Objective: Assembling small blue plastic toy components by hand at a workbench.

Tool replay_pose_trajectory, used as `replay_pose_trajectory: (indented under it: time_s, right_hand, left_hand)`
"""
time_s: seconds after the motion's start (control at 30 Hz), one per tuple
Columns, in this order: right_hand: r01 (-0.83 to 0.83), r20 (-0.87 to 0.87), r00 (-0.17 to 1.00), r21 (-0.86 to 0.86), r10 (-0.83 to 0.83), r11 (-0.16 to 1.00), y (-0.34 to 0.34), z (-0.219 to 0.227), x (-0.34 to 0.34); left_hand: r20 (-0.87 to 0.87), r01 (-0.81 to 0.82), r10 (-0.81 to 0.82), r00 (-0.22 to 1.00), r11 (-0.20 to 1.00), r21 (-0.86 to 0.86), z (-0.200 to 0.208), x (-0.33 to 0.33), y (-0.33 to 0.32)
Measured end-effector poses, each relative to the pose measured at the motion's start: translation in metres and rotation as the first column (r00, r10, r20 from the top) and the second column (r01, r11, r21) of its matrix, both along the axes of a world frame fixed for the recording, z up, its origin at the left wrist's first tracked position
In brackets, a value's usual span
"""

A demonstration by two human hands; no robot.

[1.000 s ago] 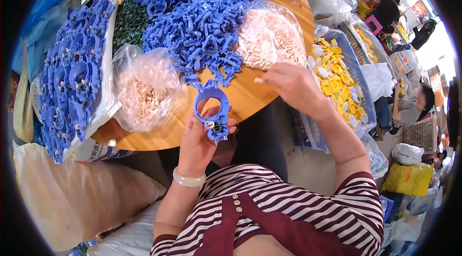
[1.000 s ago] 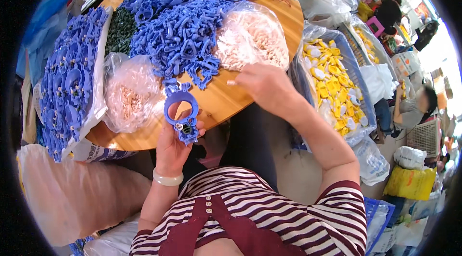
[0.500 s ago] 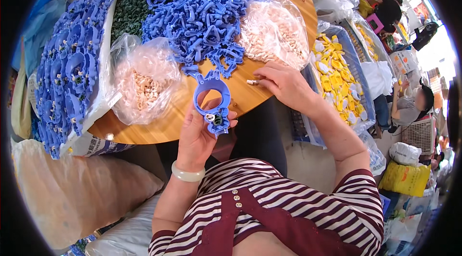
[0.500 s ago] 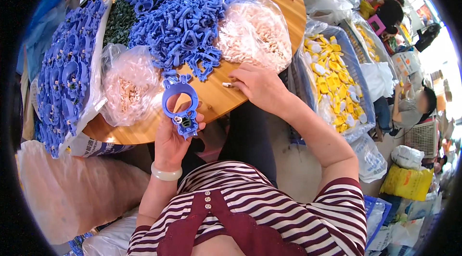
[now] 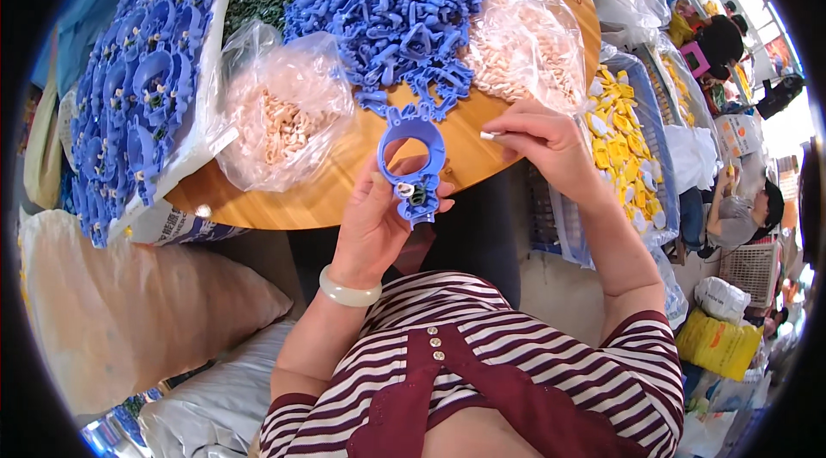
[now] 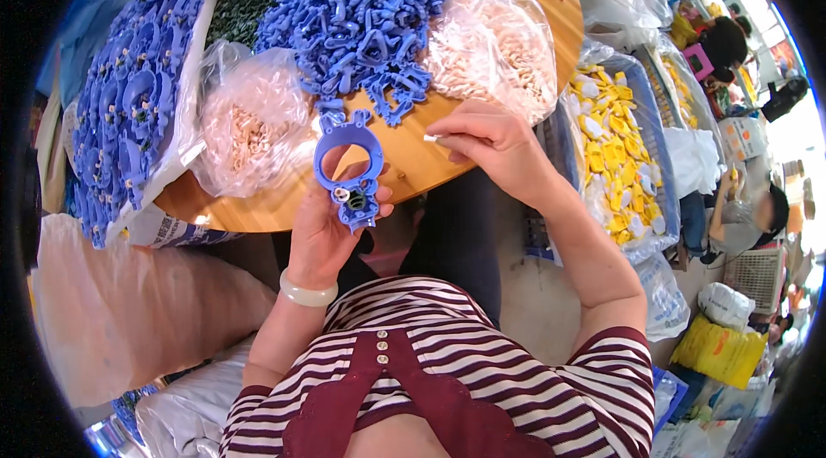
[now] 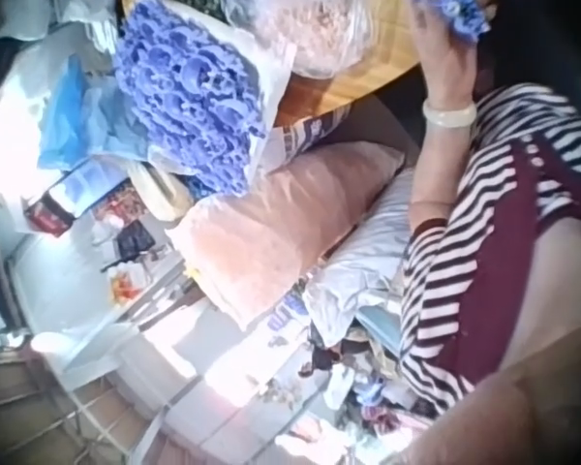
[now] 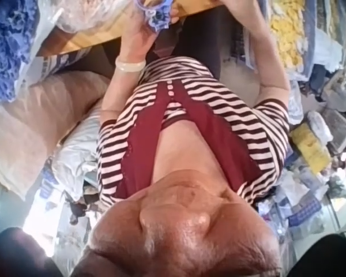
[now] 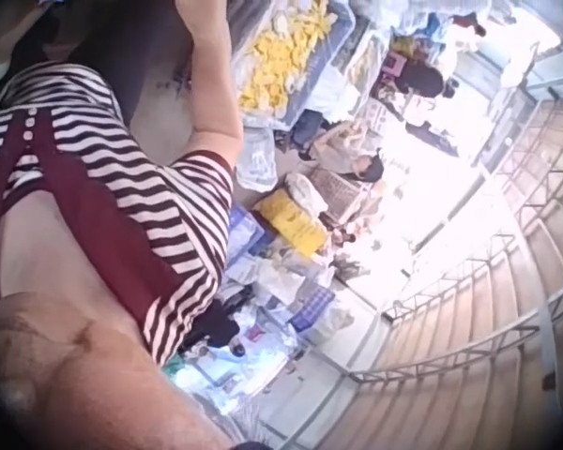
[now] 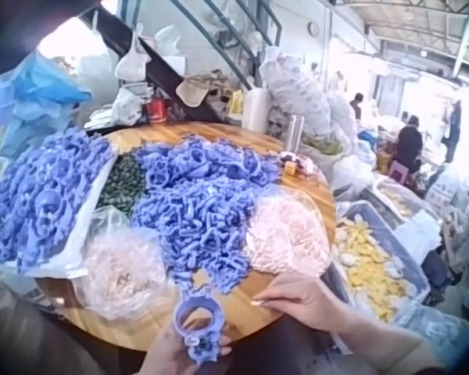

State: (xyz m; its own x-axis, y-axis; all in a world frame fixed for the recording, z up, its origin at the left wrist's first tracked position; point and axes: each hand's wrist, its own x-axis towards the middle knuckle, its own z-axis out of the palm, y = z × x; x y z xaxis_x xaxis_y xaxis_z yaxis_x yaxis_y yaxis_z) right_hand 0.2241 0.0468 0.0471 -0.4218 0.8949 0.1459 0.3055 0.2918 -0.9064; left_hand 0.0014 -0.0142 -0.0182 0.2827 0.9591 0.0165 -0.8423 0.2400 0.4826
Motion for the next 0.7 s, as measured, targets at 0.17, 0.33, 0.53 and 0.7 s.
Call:
replay_pose_trajectory:
  time_s: [0.17,0.33,0.53,0.7]
  right_hand:
    - [-0.147,-0.024,0.988,0.096,0.149,0.985,-0.005,0.011,-0.004]
    - [-0.321,0.170,0.945,0.319,0.279,0.892,-0.012,0.028,-0.025]
    - [-0.372,0.263,0.924,0.448,0.278,0.813,-0.009,0.026,-0.041]
    - [-0.487,0.411,0.868,0.598,0.279,0.637,0.000,0.036,-0.048]
  left_hand:
    - [0.010,0.019,-0.019,1.000,1.000,-0.010,-0.001,-0.001,0.000]
    - [0.037,0.020,-0.019,0.999,1.000,-0.019,0.001,-0.003,-0.002]
    - [0.092,0.053,-0.052,0.994,0.999,-0.010,-0.002,-0.005,-0.002]
    - [0.096,0.087,-0.085,0.992,0.996,-0.014,-0.001,-0.007,-0.002]
